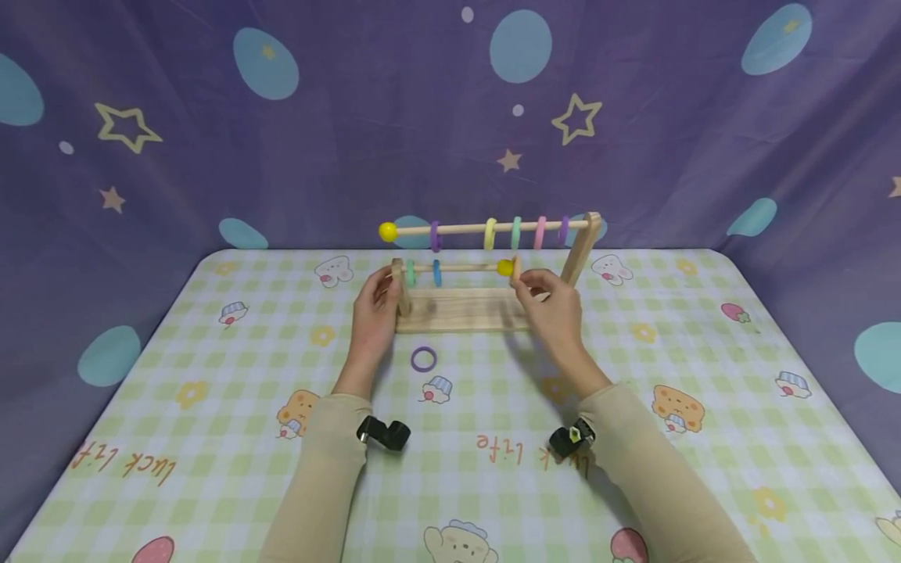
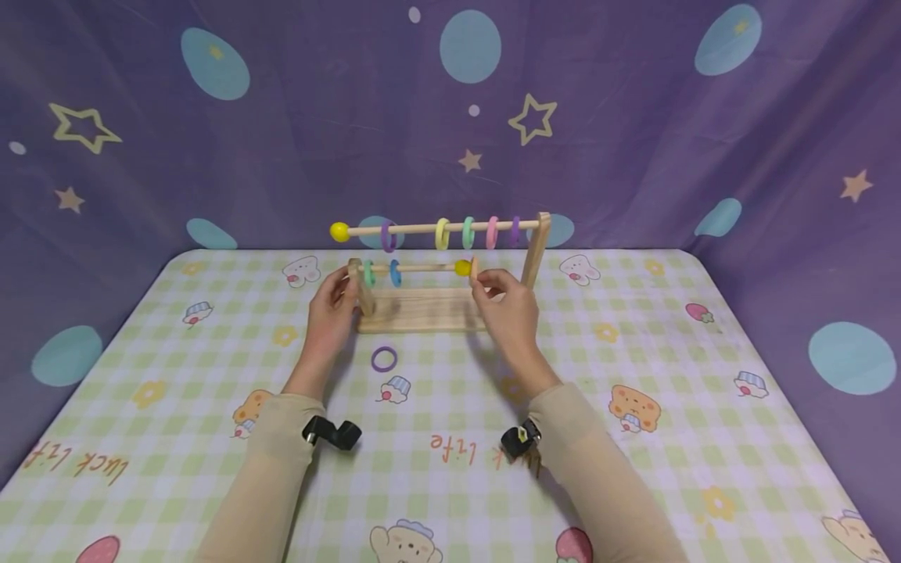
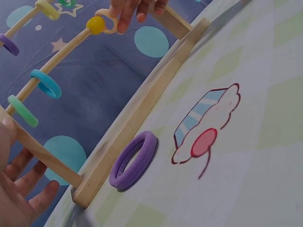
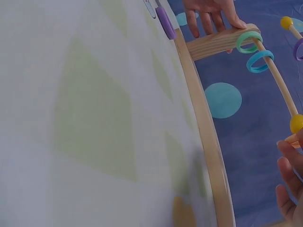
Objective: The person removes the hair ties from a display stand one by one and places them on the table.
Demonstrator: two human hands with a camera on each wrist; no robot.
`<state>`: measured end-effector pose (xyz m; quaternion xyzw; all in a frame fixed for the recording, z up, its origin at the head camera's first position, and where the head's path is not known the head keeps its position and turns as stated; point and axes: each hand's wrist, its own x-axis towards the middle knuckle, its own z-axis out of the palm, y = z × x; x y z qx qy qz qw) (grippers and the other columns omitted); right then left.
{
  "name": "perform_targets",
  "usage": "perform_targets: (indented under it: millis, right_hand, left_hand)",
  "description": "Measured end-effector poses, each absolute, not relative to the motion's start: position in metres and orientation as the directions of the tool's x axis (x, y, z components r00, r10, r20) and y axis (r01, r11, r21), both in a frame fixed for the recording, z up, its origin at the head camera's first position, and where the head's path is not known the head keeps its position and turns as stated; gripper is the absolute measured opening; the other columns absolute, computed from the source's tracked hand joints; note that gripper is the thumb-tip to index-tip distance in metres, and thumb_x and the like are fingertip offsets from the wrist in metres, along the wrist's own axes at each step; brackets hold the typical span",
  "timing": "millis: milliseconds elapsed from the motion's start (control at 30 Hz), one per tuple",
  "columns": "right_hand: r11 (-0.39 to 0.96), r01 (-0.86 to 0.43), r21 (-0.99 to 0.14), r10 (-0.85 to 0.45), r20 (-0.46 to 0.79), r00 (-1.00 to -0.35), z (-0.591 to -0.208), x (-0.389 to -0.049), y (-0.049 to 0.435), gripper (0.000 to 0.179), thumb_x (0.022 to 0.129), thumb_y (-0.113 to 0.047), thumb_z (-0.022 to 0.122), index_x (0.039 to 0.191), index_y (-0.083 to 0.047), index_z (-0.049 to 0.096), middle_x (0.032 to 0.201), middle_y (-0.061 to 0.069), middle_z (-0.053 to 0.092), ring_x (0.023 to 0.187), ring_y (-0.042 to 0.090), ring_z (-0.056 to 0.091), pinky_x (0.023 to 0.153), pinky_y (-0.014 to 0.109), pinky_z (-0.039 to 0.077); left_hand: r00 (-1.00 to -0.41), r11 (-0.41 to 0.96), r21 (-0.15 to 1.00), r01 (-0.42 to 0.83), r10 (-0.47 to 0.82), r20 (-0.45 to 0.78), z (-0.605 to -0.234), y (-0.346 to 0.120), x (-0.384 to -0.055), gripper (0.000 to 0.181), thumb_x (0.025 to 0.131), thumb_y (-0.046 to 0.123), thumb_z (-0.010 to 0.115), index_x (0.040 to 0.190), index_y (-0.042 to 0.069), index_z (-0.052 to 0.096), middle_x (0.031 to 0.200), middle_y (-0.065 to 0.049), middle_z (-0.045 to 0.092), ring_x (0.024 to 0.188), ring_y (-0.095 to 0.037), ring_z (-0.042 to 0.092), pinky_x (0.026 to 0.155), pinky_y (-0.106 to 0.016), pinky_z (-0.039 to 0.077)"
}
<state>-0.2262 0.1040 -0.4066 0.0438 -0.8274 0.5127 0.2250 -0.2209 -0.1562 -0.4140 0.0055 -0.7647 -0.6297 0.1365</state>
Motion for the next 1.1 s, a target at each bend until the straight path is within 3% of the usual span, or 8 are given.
perform_targets:
  millis: [267, 433, 667, 1100]
  right_hand:
    - [0.445, -0.234, -0.865, 0.088, 0.302, -0.949, -0.408, -0.222, 0.112, 0.013, 0.091, -0.013, 0.072, 0.097, -0.002, 0.072, 0.091, 0.010, 0.073, 0.082, 0.023, 0.063, 0.074, 0.032, 0.048]
    - [0.480, -0.224, -0.848, 0.024, 0.268, -0.963, -0.409, -0.217, 0.116, 0.014, 0.091, -0.013, 0.072, 0.098, -0.001, 0.072, 0.094, 0.013, 0.071, 0.084, 0.027, 0.064, 0.081, 0.039, 0.050]
    - [0.523, -0.215, -0.825, -0.079, 0.204, -0.976, -0.411, -0.210, 0.116, 0.014, 0.093, -0.013, 0.070, 0.101, -0.002, 0.071, 0.097, 0.010, 0.072, 0.087, 0.027, 0.064, 0.076, 0.039, 0.051]
    - [0.590, -0.341, -0.732, -0.287, 0.204, -0.936, -0.407, -0.207, 0.105, 0.008, 0.093, -0.012, 0.070, 0.100, -0.008, 0.071, 0.095, 0.003, 0.072, 0.086, 0.020, 0.064, 0.074, 0.036, 0.054]
  left_hand:
    - [-0.969, 0.205, 0.967, 0.150, -0.166, 0.185, -0.395, -0.151, -0.209, 0.045, 0.106, 0.019, 0.047, 0.144, -0.005, 0.043, 0.141, -0.026, 0.048, 0.132, -0.034, 0.045, 0.113, -0.036, 0.033]
    - [-0.968, 0.221, 0.965, 0.139, -0.175, 0.180, -0.401, -0.151, -0.212, 0.045, 0.106, 0.020, 0.048, 0.144, -0.002, 0.045, 0.141, -0.023, 0.050, 0.131, -0.031, 0.047, 0.112, -0.034, 0.034]
    - [-0.966, 0.206, 0.967, 0.150, -0.180, 0.188, -0.413, -0.155, -0.217, 0.046, 0.105, 0.022, 0.049, 0.145, -0.001, 0.044, 0.142, -0.021, 0.049, 0.132, -0.030, 0.046, 0.112, -0.035, 0.034]
    - [-0.964, 0.225, 0.961, 0.158, -0.178, 0.200, -0.412, -0.155, -0.219, 0.046, 0.105, 0.024, 0.049, 0.144, 0.000, 0.045, 0.141, -0.020, 0.050, 0.131, -0.029, 0.048, 0.112, -0.033, 0.035]
